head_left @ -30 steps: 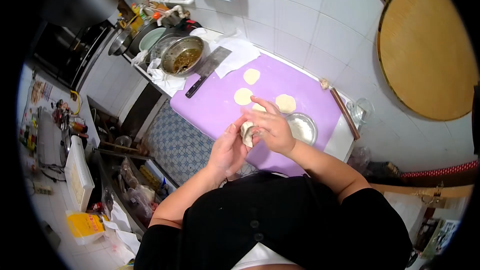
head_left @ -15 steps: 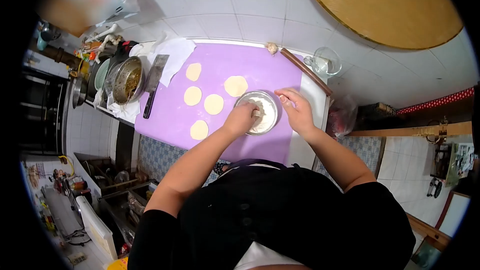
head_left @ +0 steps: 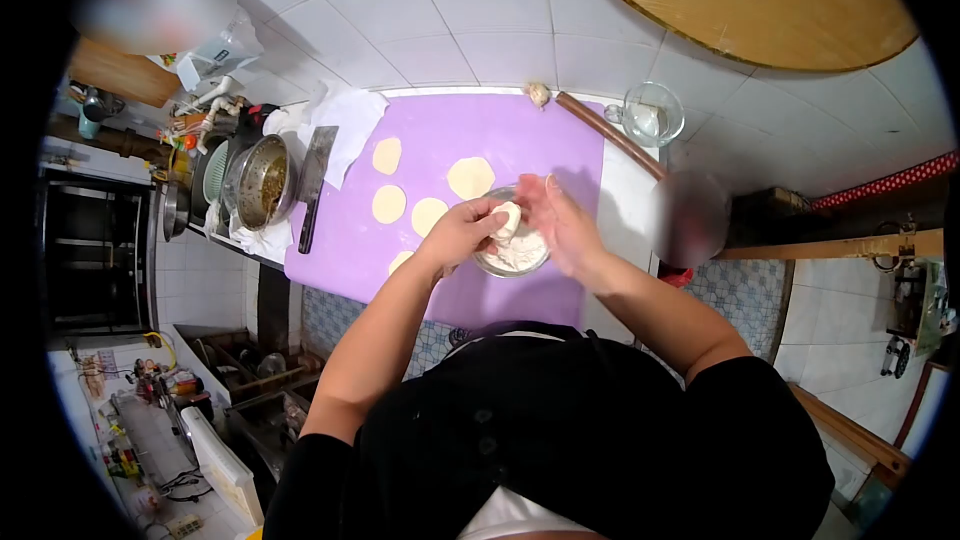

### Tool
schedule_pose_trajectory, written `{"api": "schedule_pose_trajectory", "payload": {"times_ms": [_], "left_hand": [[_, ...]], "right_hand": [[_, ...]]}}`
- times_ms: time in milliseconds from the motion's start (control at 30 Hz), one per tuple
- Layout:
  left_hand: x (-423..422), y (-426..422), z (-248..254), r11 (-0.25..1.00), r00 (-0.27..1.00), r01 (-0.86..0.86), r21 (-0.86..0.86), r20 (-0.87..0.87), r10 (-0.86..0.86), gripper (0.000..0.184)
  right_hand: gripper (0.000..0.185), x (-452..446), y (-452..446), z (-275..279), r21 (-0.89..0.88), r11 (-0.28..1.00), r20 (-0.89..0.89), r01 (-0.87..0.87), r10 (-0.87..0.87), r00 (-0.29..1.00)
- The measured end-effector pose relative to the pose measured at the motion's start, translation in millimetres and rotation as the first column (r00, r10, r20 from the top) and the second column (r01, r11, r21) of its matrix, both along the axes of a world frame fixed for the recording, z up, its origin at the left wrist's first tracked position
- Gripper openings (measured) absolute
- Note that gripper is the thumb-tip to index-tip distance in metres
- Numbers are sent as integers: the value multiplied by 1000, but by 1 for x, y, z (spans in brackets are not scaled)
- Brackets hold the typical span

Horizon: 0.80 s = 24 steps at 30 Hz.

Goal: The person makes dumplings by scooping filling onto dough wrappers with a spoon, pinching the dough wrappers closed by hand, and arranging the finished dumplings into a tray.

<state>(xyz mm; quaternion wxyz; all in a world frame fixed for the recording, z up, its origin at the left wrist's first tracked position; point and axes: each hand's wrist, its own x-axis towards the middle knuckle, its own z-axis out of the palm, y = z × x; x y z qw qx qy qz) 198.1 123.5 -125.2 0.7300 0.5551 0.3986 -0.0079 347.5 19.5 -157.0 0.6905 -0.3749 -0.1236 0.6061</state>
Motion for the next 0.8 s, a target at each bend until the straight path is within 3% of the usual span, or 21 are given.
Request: {"api": "schedule_pose_trajectory", "payload": {"times_ms": [33, 100, 167, 233, 367, 400, 467, 567, 633, 700, 733, 800], "left_hand": [[-1, -3, 14, 999, 999, 7, 44, 42, -8, 33], [-4, -16, 38, 991, 992, 13, 135, 126, -30, 32], [-18, -19, 40, 795, 988, 130, 592, -6, -157, 32], [-34, -22, 73, 458, 962, 253, 852, -172, -212, 35], [-74, -15, 98, 322, 958, 220, 921, -142, -248, 43], [-82, -16, 105, 266, 961, 201, 943, -138, -240, 45], [-98, -17, 117, 149, 967, 165, 975, -130, -218, 49], [-148, -29, 137, 162, 991, -73, 984, 53, 124, 55], [-181, -45, 139, 400, 947, -125, 908, -11, 320, 58], [-196, -60, 146, 602, 893, -217, 768, -93, 440, 60], [-211, -61, 135, 371, 897, -170, 913, -12, 441, 63], [-249, -62, 133, 367, 851, -190, 910, -34, 525, 60]], "right_hand": [[49, -12, 5, 7, -14, 1000, -272, -15, 10, 962], [59, -38, 12, 11, 19, 996, -458, -93, 91, 884], [67, -49, 20, 17, 49, 992, -578, -119, 125, 806], [72, -57, 28, 43, 64, 992, -644, -105, 121, 755], [76, -82, 44, 71, 136, 970, -596, -203, 244, 765], [74, -91, 46, 70, 182, 936, -565, -303, 351, 746], [70, -119, 53, 71, 250, 915, -605, -317, 403, 687], [62, -156, 65, 64, 358, 877, -630, -319, 479, 611], [60, -188, 72, 83, 350, 891, -666, -290, 454, 591], [63, -227, 74, 96, 329, 880, -583, -342, 474, 660], [65, -247, 75, 100, 326, 862, -540, -388, 507, 672], [70, -291, 80, 105, 332, 819, -457, -469, 574, 679]]}}
